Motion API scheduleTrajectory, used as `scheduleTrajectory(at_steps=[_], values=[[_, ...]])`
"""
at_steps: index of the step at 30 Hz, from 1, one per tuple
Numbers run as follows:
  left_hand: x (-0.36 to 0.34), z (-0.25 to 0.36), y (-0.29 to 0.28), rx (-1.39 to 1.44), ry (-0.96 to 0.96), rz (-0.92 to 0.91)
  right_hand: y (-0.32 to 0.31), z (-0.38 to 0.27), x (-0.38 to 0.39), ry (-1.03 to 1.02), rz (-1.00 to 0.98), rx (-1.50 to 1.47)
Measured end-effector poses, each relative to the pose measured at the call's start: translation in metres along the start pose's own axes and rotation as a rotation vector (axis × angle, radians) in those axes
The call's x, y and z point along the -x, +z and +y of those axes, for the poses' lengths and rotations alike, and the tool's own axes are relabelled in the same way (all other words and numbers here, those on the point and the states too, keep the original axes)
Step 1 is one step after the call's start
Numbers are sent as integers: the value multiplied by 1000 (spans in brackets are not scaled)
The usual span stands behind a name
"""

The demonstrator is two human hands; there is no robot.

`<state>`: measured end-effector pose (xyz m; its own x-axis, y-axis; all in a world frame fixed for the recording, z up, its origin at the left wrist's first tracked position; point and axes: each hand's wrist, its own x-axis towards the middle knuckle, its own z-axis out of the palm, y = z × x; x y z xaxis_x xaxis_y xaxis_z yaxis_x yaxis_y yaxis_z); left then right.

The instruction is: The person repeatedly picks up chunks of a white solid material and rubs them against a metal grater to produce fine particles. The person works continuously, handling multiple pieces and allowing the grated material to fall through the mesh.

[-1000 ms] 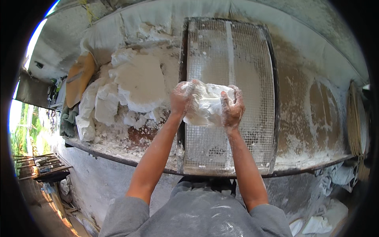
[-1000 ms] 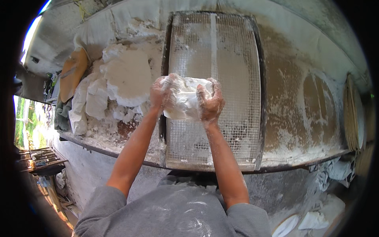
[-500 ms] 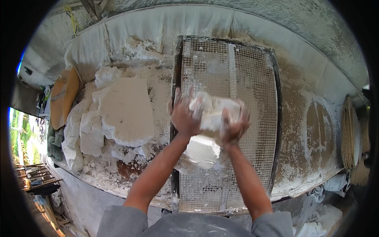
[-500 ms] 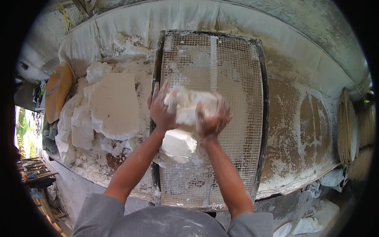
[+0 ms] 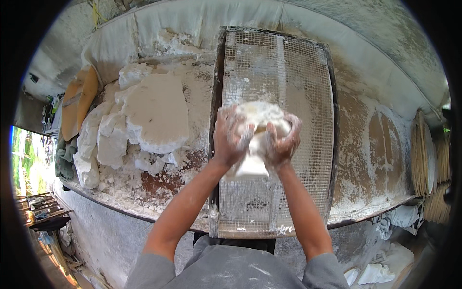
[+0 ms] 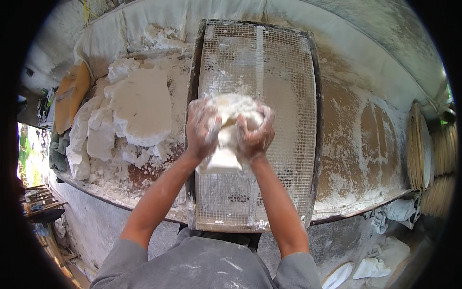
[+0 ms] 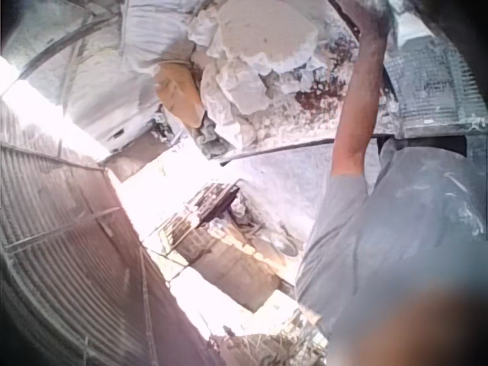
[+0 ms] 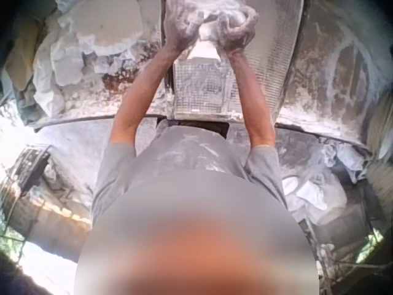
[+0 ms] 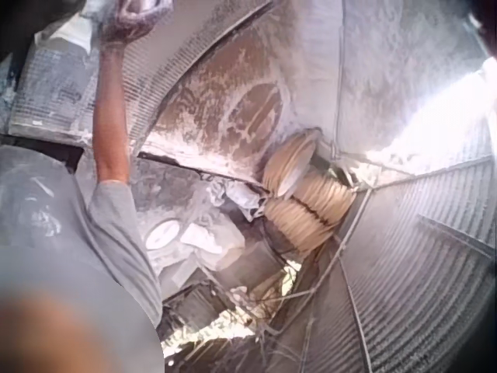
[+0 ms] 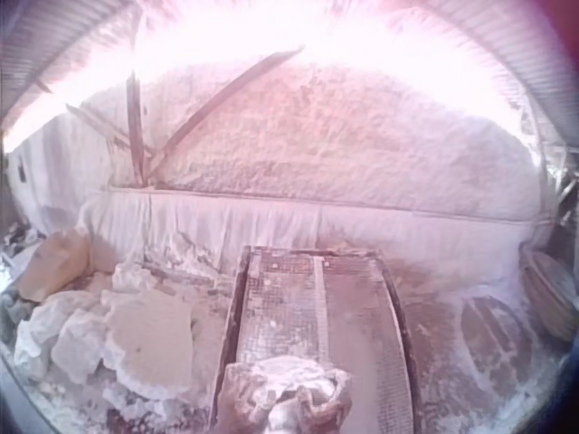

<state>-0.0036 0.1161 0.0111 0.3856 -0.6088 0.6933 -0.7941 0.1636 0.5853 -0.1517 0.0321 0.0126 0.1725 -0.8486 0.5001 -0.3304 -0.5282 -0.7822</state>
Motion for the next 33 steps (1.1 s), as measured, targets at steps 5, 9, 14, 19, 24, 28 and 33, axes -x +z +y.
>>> scheduleTrajectory(at_steps=[5,9,14,19,24,28,33], values=[[-33,-25,41,-123,-165,-120,58,25,-65,-99,-88,280],[-121,-85,87,-406,-129,-62,138,68,-169,-425,-28,453],[-215,-115,74,-317,-454,-561,160,63,-238,-139,-413,542],[-155,-98,50,-181,-120,-457,102,54,-183,-315,-583,236],[-54,-49,10,-93,-33,-507,29,34,-87,-160,-734,8],[-3,8,-17,-38,-196,-412,7,-5,-6,-166,-385,-19],[-19,-30,30,-340,-46,-307,54,20,-39,-428,-188,260]])
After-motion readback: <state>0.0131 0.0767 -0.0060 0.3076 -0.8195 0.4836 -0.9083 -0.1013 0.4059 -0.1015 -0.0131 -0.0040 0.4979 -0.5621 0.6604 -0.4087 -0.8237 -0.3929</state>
